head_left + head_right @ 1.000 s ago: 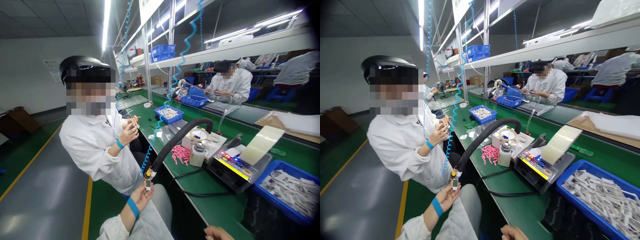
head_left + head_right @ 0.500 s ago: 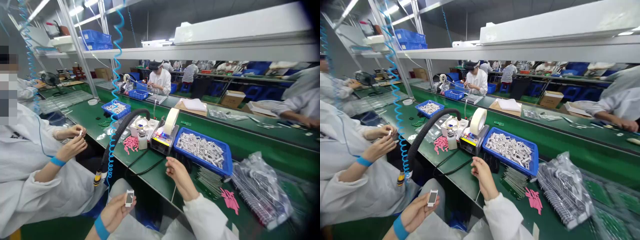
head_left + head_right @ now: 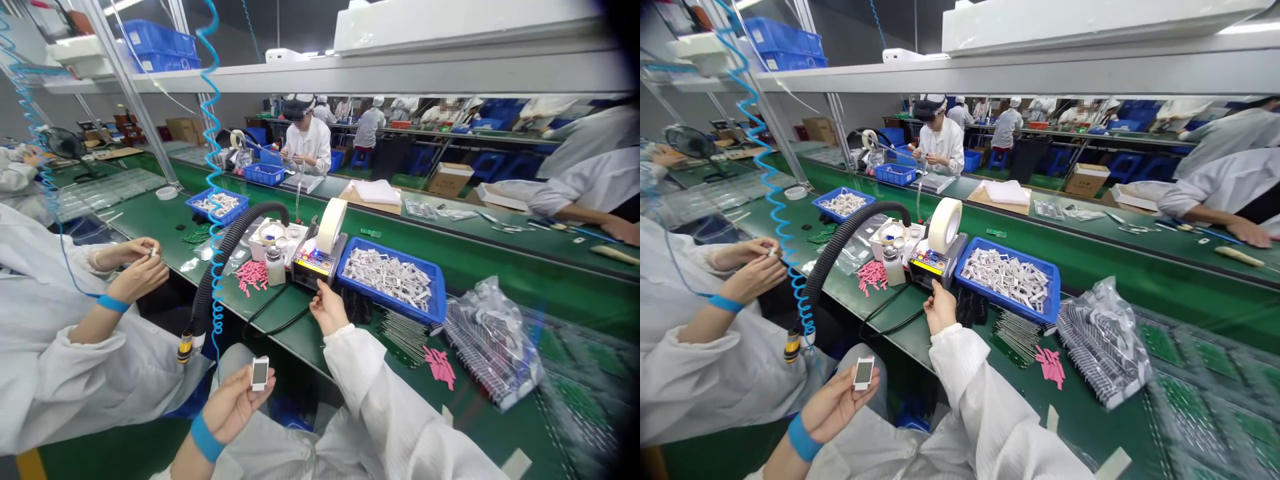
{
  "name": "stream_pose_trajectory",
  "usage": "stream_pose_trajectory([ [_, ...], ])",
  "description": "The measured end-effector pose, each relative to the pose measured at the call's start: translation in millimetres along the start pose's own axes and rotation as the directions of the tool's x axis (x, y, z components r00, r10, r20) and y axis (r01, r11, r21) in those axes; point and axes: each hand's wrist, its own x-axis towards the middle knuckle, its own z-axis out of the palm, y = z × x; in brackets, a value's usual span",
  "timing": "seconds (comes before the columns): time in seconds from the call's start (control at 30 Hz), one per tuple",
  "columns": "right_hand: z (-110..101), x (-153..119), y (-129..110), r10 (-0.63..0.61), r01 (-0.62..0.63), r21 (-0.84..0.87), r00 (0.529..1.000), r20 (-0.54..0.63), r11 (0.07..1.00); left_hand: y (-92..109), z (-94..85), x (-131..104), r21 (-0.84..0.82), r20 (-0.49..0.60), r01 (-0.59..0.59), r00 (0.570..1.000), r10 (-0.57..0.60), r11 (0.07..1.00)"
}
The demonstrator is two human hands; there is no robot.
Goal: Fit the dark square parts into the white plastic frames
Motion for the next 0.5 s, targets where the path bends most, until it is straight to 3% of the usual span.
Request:
stream_pose_trajectory([
  [0.17, -1, -16, -7, -0.041, 0.041, -0.019, 0.999, 0.03, 0.999, 10, 18.4, 2, -0.1, 0.071, -0.066, 0.995, 0.073, 0.993],
  [0.3, -22, -75, -10, -0.103, 0.116, -0.037, 0.962, 0.255, 0.993, 14, 42.0, -6, -0.193, 0.128, -0.106, 0.983, 0.132, 0.975],
  [0.33, -30, -94, -10, -0.118, 0.147, -0.06, 0.931, 0.345, 0.987, 13, 49.4, -9, -0.212, 0.156, -0.11, 0.977, 0.145, 0.971],
  [0.4, -45, -127, -8, -0.229, 0.372, -0.158, 0.798, 0.558, 0.915, 9, 65.4, -16, -0.231, 0.215, -0.11, 0.963, 0.161, 0.967],
  [0.47, -56, -151, -5, -0.308, 0.591, -0.222, 0.661, 0.684, 0.776, 5, 81.3, -22, -0.215, 0.271, -0.089, 0.951, 0.147, 0.973],
  [0.5, -59, -158, -4, -0.335, 0.664, -0.242, 0.617, 0.712, 0.707, 2, 88.7, -24, -0.199, 0.296, -0.081, 0.945, 0.139, 0.977],
])
